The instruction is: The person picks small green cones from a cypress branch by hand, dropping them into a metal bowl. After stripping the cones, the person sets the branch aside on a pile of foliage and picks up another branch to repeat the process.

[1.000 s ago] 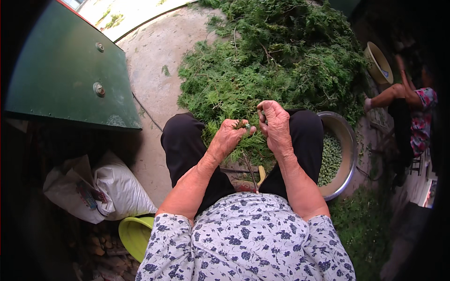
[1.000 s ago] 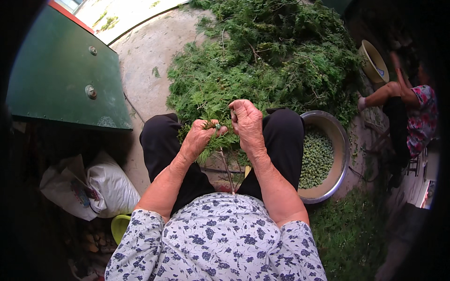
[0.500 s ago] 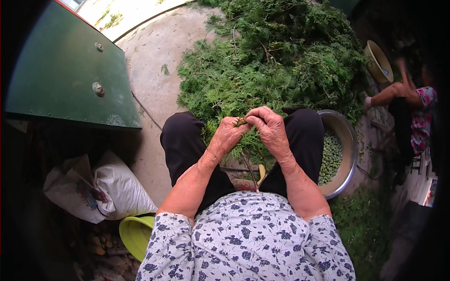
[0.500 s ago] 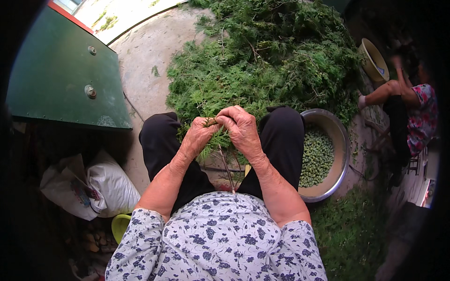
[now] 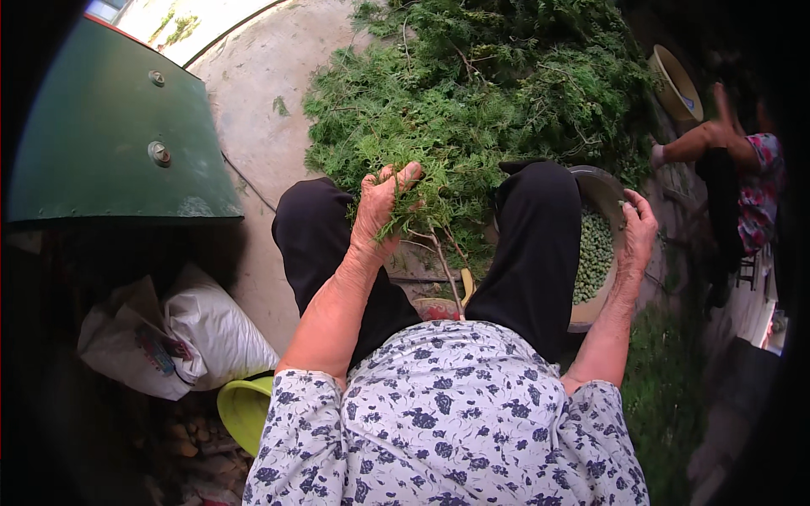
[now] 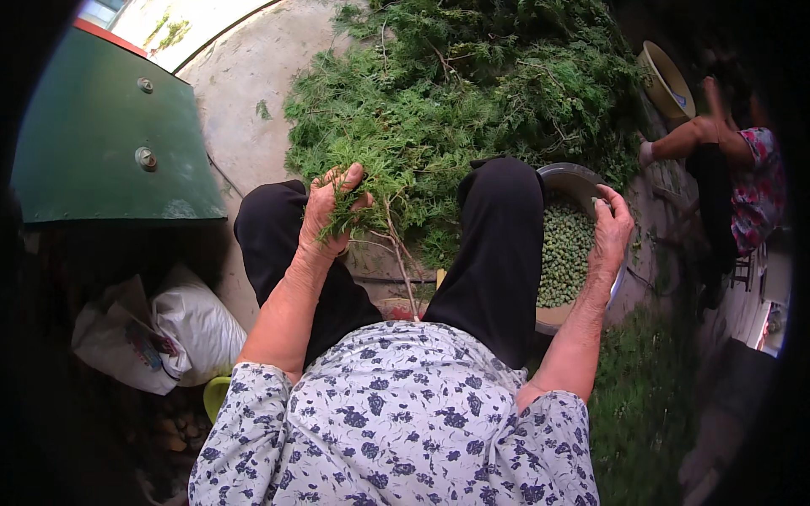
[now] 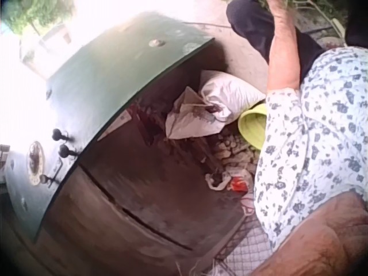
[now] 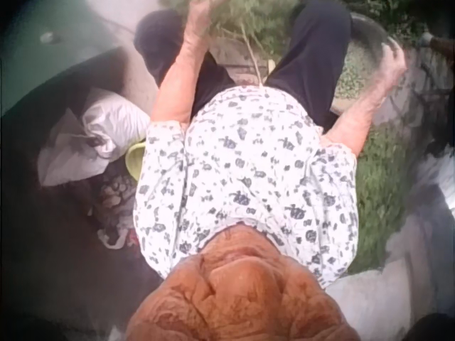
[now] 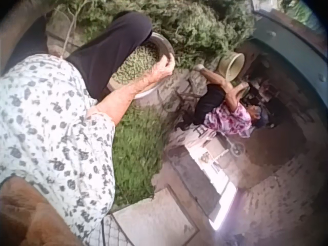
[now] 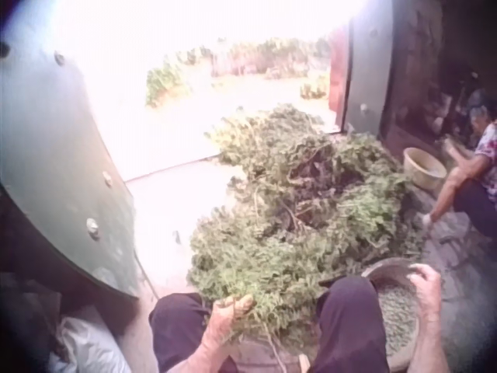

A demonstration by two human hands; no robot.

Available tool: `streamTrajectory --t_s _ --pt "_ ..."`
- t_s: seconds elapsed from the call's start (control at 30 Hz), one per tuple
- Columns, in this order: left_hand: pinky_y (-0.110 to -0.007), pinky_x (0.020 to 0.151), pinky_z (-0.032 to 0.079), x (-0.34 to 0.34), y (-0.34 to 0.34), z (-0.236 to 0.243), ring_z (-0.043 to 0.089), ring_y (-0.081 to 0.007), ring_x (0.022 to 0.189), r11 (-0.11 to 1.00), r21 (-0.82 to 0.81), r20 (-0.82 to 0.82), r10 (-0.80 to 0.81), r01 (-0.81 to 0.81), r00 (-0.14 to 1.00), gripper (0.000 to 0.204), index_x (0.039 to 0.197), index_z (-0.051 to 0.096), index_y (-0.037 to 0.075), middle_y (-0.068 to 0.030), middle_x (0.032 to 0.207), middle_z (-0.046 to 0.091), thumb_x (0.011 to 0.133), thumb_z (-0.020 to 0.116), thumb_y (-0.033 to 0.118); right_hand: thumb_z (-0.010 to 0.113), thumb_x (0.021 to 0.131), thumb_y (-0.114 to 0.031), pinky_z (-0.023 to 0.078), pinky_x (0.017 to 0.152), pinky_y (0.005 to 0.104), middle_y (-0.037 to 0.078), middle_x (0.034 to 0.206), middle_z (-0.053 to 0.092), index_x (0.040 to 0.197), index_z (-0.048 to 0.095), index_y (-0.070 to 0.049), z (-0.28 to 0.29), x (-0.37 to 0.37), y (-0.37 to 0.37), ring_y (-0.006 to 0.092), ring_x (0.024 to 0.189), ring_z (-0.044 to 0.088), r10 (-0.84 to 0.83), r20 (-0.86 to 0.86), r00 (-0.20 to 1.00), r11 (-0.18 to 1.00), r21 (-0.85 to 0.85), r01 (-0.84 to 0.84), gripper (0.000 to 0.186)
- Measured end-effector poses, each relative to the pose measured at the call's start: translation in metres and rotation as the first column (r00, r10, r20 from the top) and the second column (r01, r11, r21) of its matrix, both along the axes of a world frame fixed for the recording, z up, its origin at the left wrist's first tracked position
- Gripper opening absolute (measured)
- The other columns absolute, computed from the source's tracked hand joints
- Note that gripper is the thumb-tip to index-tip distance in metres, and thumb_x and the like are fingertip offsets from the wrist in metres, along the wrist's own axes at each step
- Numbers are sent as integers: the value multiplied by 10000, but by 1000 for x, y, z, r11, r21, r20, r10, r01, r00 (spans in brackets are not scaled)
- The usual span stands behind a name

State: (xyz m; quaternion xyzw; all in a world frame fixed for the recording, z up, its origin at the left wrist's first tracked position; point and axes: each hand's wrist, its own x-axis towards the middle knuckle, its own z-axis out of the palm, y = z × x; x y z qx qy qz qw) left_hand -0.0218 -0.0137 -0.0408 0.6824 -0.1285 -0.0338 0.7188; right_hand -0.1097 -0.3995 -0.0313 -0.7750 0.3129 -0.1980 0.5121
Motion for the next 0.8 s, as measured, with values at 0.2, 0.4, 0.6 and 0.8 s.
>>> streamTrajectory --t_s 0.2,0.4,0.6,0.8 --pt "-354 556 378 -1 1 5 439 -251 567 1000 -15 -64 -14 13 998 125 772 481 24 -79 628 397 836 579 67 474 821 -52 426 861 313 123 1003 626 1053 601 5 -15 -16 -6 233 943 583 -127 -143 982 875 -482 43 271" --pt "-272 532 428 -4 -6 26 467 -103 579 914 -367 -621 -103 -173 777 197 700 500 63 16 634 445 821 633 144 476 905 -58 454 845 252 94 1022 596 1085 569 37 40 23 120 151 919 584 119 367 922 949 231 -214 224" --pt "-193 505 436 -8 -6 45 503 -52 579 962 -268 -535 -105 -50 838 160 734 574 62 27 667 533 810 649 182 525 817 -81 456 783 289 159 1015 579 1048 565 42 0 39 220 220 885 600 536 -7 844 843 65 -535 265" --pt "-222 591 452 -16 -11 57 539 -52 653 969 -84 -257 -248 234 934 180 861 655 -13 -7 752 637 789 669 151 510 880 -233 494 720 317 68 955 591 1077 535 -59 -46 38 238 191 855 588 360 146 922 192 955 -226 265"
